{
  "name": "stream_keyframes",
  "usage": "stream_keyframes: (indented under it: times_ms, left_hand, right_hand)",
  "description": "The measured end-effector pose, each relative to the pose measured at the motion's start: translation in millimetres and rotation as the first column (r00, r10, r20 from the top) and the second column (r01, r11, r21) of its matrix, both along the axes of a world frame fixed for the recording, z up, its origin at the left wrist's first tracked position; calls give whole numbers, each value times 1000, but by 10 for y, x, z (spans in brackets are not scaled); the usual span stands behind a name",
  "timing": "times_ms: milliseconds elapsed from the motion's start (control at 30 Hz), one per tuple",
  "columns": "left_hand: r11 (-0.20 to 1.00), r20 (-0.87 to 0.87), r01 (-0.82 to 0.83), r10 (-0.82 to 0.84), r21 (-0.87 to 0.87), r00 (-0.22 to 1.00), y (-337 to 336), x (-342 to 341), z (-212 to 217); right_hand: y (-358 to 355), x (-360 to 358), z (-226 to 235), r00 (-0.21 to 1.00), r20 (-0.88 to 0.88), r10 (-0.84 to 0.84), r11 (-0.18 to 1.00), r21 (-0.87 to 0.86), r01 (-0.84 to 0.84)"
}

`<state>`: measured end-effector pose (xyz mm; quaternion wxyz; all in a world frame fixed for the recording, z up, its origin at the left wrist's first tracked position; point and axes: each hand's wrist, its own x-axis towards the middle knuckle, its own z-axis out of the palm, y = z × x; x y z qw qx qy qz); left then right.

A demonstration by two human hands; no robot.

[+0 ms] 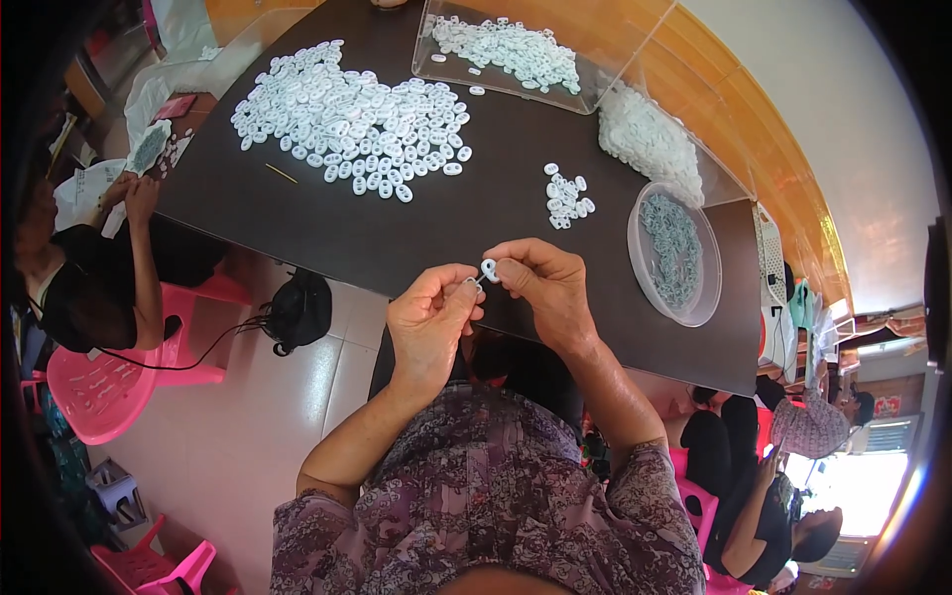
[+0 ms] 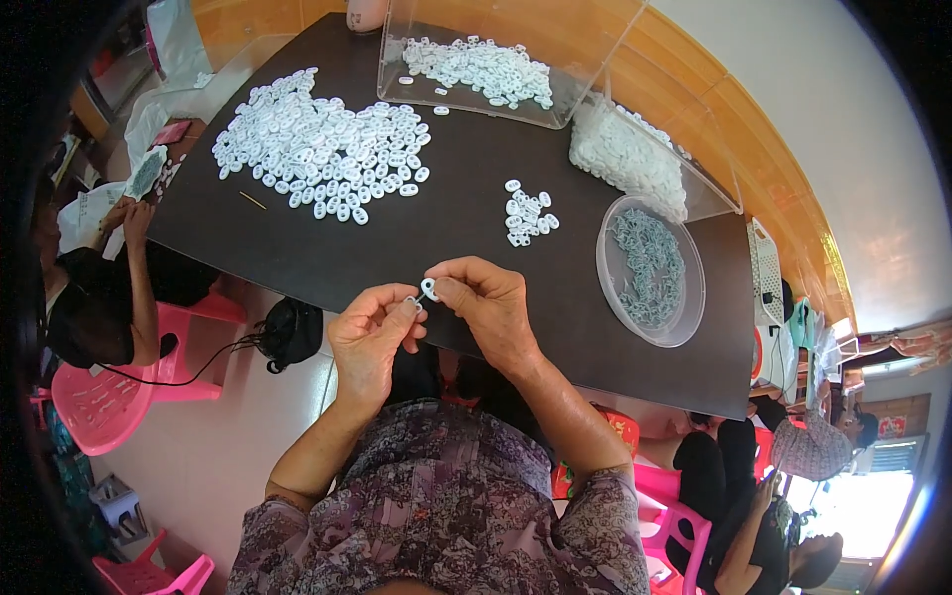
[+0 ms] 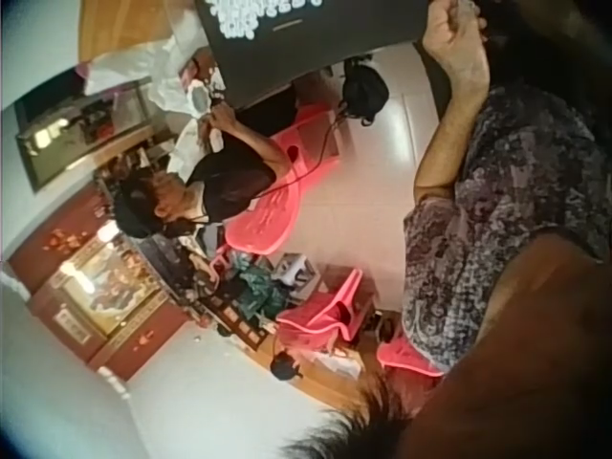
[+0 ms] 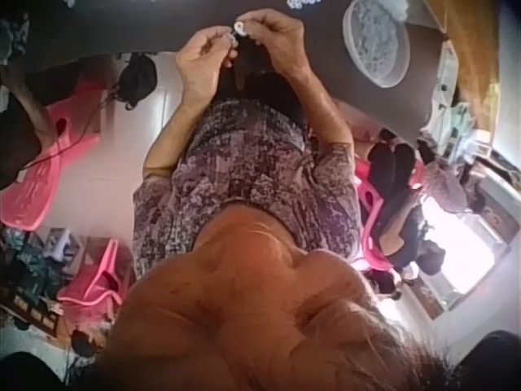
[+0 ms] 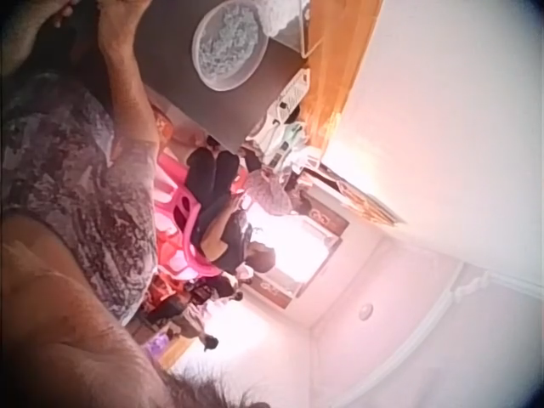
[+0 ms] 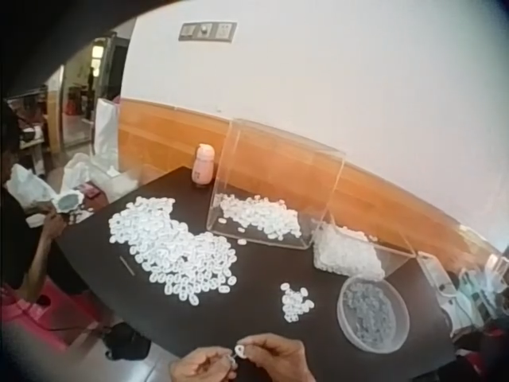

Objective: Manually inserting small grey inserts into white plastic housing components at a shared workbench.

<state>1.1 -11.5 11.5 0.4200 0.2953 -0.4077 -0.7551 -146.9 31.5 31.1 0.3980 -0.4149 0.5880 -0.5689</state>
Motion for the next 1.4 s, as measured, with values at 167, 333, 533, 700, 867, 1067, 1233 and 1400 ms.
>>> stream_keyframes:
  times_ms: [167, 333, 533, 700, 867, 1067, 1233, 1400]
  left_hand:
    - [1000, 57, 0, 2, -25, 998, 4, -4, 7]
    - [1000, 72, 2, -1, -16, 997, 16, -9, 22]
    - [1000, 80, 3, 0, -30, 997, 4, -5, 9]
    - [1000, 75, -1, 2, -19, 997, -12, -4, 0]
    - [1000, 67, -3, 3, -6, 998, -32, 0, -16]
    - [1000, 59, -8, 8, -12, 998, -28, 19, -28]
    - [1000, 57, -7, 7, -10, 998, -38, 23, -27]
    - [1000, 41, -10, 11, -1, 999, -45, 30, -28]
  right_hand:
    - [-4, 15, 18, 1000, -21, 6, 999, -54, -7]
    - [-8, 46, 43, 998, -69, -10, 999, -47, 7]
    - [-36, 43, 6, 992, -128, -16, 999, -52, 9]
    - [-40, 40, 11, 992, -122, -4, 999, -43, -1]
    - [-53, 40, -21, 990, -144, -8, 999, -51, 0]
    - [-52, 67, 8, 993, -117, -4, 1000, -20, 2]
    - [-61, 66, -1, 994, -107, -2, 1000, -3, 1]
    - [-72, 62, -13, 994, -108, 1, 1000, -22, -3]
